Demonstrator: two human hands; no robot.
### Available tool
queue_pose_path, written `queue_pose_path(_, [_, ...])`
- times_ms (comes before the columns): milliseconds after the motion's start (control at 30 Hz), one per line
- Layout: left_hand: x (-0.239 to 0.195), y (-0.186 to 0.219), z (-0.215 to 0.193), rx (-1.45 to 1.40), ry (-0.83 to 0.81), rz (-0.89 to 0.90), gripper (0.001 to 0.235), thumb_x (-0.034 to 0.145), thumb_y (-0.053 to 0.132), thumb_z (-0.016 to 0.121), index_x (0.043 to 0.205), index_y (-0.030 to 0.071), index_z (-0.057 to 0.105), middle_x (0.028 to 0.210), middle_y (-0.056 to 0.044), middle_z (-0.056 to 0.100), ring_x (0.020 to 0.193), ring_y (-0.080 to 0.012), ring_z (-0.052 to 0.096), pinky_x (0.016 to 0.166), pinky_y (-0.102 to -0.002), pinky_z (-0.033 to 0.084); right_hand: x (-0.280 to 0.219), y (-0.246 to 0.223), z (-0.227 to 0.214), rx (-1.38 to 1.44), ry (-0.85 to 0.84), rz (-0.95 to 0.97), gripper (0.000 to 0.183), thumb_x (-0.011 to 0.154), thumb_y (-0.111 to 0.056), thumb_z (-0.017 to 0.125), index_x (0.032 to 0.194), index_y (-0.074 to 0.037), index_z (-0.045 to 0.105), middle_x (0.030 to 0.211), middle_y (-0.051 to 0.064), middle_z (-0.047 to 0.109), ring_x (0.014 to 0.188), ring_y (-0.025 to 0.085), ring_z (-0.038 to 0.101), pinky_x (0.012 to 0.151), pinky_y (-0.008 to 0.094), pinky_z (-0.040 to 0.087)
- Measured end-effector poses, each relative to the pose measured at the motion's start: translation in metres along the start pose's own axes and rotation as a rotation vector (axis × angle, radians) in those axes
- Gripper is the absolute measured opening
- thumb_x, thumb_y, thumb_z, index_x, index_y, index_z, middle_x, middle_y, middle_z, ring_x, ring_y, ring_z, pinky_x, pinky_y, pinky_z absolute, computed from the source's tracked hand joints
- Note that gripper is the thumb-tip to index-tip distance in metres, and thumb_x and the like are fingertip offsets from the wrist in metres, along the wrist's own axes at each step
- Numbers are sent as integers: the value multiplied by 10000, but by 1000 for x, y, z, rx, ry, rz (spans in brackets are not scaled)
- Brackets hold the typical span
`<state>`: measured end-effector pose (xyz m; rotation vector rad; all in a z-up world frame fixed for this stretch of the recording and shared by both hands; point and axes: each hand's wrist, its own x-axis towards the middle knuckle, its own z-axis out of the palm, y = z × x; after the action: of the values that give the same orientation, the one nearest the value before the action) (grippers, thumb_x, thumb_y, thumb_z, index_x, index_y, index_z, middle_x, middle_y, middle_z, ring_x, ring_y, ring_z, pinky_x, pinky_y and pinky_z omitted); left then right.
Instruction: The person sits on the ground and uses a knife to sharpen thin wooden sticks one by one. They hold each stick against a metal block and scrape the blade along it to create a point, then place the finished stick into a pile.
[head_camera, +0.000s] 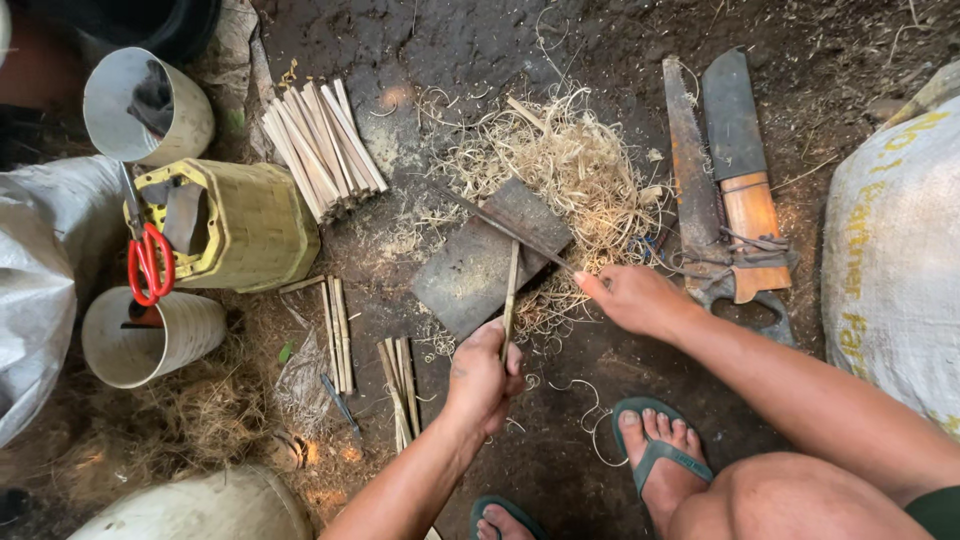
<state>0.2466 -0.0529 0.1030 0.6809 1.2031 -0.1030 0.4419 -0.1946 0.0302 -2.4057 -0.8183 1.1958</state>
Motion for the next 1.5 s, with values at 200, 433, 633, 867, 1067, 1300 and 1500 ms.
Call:
queue_pose_path(200, [-2, 0, 4, 34, -25, 57, 342, 1066, 245, 378, 1248, 27, 568, 552, 1, 406, 401, -128, 311, 382, -293, 259, -30, -15, 10, 20, -58, -124, 554, 903, -639, 481, 943, -150, 739, 652, 199, 689, 676, 403, 711, 657, 520, 545])
queue_pose_path(433, [-8, 18, 9, 165, 23, 38, 420, 1044, 235, 385, 1360, 67, 605, 532, 22, 398, 382, -108, 312, 365, -285, 257, -3, -21, 2, -63, -67, -165, 581, 929, -645, 502, 822, -110, 704, 668, 193, 691, 693, 403, 704, 668, 520, 544])
queue_pose_path(633, [-13, 31, 13, 166, 37, 13, 406, 1034, 215, 415, 1358, 77, 617, 536, 30, 424, 371, -99, 326, 345, -276, 243, -1, -20, -1, -152, 26, -233, 555, 925, -636, 524, 845, -118, 708, 712, 219, 703, 731, 444, 696, 696, 546, 537])
queue_pose_path(867, [-20, 42, 17, 130, 3, 13, 425, 1032, 216, 396, 1352, 76, 637, 531, 25, 414, 346, -96, 323, 322, -278, 232, 5, -18, 4, -193, 0, -180, 594, 952, -663, 501, 849, -115, 709, 729, 197, 708, 738, 412, 708, 686, 524, 561])
queue_pose_path(1067, [-22, 41, 12, 279, 34, 2, 405, 1032, 237, 383, 1327, 100, 625, 529, 14, 446, 332, -118, 331, 305, -317, 224, 4, -17, 3, -206, -36, -244, 520, 884, -651, 478, 906, -198, 732, 682, 168, 701, 686, 397, 709, 642, 535, 544])
queue_pose_path(1300, [-8, 38, 7, 143, -2, 46, 386, 1024, 196, 428, 1269, 32, 677, 543, 23, 440, 371, -96, 329, 339, -284, 234, 10, -18, -2, -154, -76, -136, 550, 920, -643, 494, 882, -137, 705, 708, 180, 717, 698, 395, 727, 683, 518, 553])
queue_pose_path(1500, [-13, 46, 13, 214, 33, 37, 388, 1035, 229, 412, 1276, 84, 680, 543, 35, 431, 373, -87, 326, 333, -282, 227, 4, -23, -7, -114, 48, -157, 537, 939, -614, 540, 905, -111, 725, 773, 238, 707, 782, 452, 699, 708, 534, 547])
